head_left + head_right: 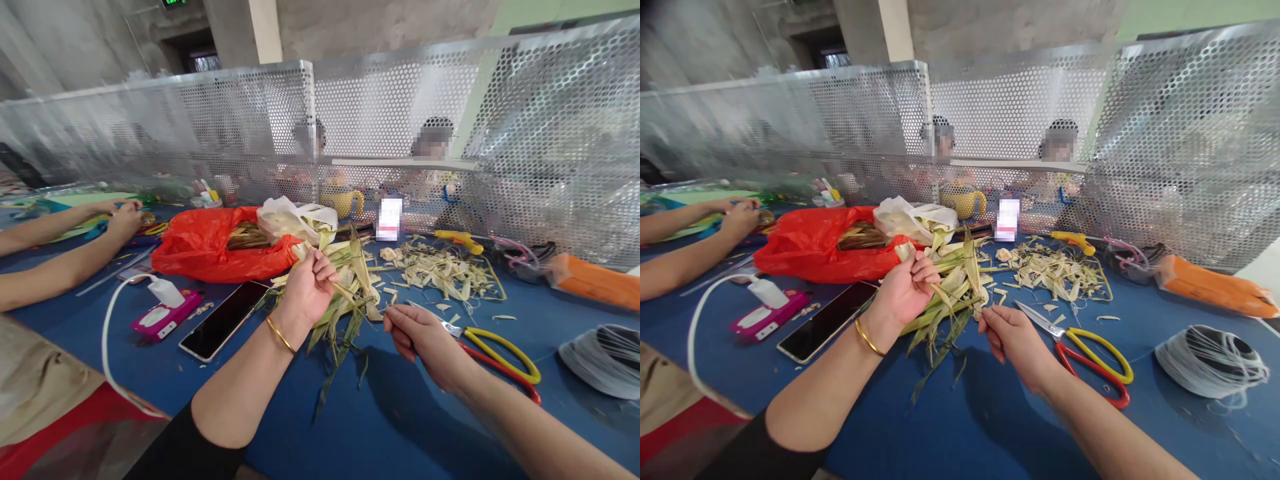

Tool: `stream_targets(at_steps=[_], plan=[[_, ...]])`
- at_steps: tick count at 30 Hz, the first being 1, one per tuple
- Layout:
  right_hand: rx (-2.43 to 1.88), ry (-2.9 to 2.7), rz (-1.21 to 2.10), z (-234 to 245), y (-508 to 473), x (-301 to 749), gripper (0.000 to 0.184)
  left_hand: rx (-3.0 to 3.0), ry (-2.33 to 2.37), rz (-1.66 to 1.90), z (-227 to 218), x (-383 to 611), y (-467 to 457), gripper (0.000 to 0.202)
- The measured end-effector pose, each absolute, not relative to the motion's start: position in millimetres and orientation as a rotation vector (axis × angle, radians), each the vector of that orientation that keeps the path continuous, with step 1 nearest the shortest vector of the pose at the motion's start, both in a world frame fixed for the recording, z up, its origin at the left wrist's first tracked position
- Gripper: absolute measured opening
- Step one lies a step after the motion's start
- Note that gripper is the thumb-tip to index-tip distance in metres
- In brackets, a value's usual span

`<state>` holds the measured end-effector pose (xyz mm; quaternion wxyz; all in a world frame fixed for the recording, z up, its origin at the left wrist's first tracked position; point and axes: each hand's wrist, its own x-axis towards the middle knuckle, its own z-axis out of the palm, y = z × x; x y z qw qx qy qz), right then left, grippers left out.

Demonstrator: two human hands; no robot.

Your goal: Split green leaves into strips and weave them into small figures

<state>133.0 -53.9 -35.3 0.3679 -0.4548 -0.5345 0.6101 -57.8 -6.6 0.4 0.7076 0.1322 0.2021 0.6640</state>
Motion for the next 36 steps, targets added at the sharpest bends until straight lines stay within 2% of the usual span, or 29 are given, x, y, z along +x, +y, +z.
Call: stream_targets(at_steps=[11,13,20,21,23,24,27,31,36], plan=[[-1.236,-1.301,1.569,-29,-42,150,0.028,0.311,0.524,1.545,3,-62,-4,0.031],[-1.31,-1.323,1.472,-28,-32,160,0.026,0.295,0.539,1.558,4,-63,-4,0.031],[-1.624,-1.496,0.78,-17,-14,214,0.02,0.256,0.555,1.635,-1,-71,4,0.034],[-1.665,-1.561,0.624,-17,-18,223,0.022,0.255,0.561,1.64,-1,-72,5,0.034],[-1.848,-1.882,0.078,-20,-30,238,0.025,0.263,0.576,1.651,-2,-73,7,0.034],[-1.952,-2.035,-0.067,-24,-37,244,0.024,0.27,0.585,1.662,-1,-73,8,0.034],[-2.09,-2.392,-0.023,-37,-56,252,0.024,0.289,0.619,1.701,2,-66,9,0.033],[-2.176,-2.453,-0.049,-42,-63,251,0.05,0.296,0.65,1.735,11,-48,8,0.033],[-2.142,-2.452,0.249,-36,-56,257,0.046,0.302,0.667,1.762,22,-21,12,0.038]])
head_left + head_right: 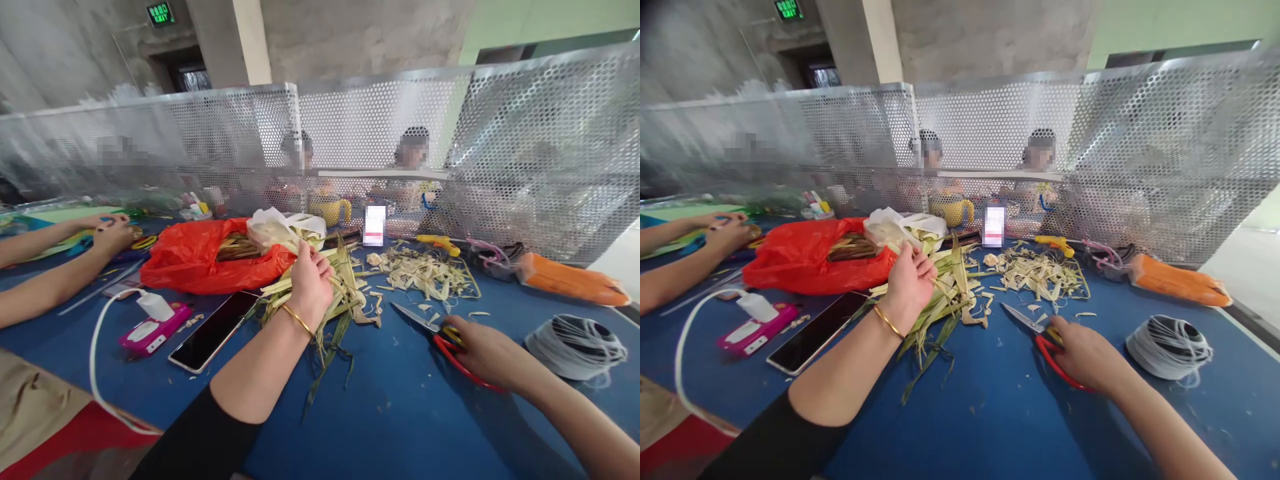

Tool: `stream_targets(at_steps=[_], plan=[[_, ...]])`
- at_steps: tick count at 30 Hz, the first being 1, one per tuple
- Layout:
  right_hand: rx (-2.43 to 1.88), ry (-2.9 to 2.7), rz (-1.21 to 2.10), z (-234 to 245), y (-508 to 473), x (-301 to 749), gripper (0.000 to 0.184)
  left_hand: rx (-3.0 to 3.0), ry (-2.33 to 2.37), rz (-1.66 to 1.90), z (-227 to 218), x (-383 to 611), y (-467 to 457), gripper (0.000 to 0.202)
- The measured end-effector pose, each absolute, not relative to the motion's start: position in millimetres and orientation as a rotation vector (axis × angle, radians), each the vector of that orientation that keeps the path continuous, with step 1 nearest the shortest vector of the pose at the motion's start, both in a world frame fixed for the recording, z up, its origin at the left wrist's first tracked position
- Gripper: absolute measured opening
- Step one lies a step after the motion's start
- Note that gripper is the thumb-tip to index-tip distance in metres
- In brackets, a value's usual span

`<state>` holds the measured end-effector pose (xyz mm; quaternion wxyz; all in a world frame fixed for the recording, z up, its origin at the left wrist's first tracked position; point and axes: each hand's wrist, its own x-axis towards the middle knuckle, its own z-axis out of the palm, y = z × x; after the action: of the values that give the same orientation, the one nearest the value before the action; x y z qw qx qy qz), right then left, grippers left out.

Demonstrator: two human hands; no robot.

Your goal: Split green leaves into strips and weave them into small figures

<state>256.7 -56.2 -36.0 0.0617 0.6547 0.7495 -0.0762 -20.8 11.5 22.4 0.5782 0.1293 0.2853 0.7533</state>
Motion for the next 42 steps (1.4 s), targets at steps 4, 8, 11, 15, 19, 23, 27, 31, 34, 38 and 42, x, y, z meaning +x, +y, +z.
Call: stream_targets(at_steps=[4,8,11,15,19,23,27,31,34,38,42], plan=[[2.186,2.444,-0.517,-39,-57,255,0.051,0.343,0.678,1.752,26,-8,15,0.031],[2.336,2.366,-1.825,-35,-65,237,0.054,0.299,0.648,1.798,24,-9,19,0.032],[2.223,1.979,-2.611,-28,-76,226,0.059,0.287,0.621,1.895,24,-18,24,0.035],[1.884,1.934,-2.795,-23,-92,218,0.063,0.284,0.618,2.002,27,-30,27,0.036],[1.803,2.061,-2.584,-20,-105,200,0.056,0.323,0.6,2.043,29,-26,22,0.035],[1.933,2.143,-2.411,-18,-108,179,0.052,0.37,0.57,2.021,28,-12,11,0.035],[2.123,2.143,-2.335,-21,-105,173,0.052,0.4,0.562,1.955,26,2,-2,0.035],[2.282,2.026,-2.33,-27,-101,172,0.052,0.41,0.556,1.922,25,10,-9,0.035],[2.357,1.992,-2.338,-30,-99,173,0.051,0.417,0.552,1.914,24,9,-8,0.035],[2.455,2.314,-1.847,-29,-91,190,0.049,0.413,0.603,1.875,29,-4,-3,0.036],[2.445,2.429,-0.542,-26,-79,220,0.048,0.558,0.673,1.786,43,-34,0,0.034]])
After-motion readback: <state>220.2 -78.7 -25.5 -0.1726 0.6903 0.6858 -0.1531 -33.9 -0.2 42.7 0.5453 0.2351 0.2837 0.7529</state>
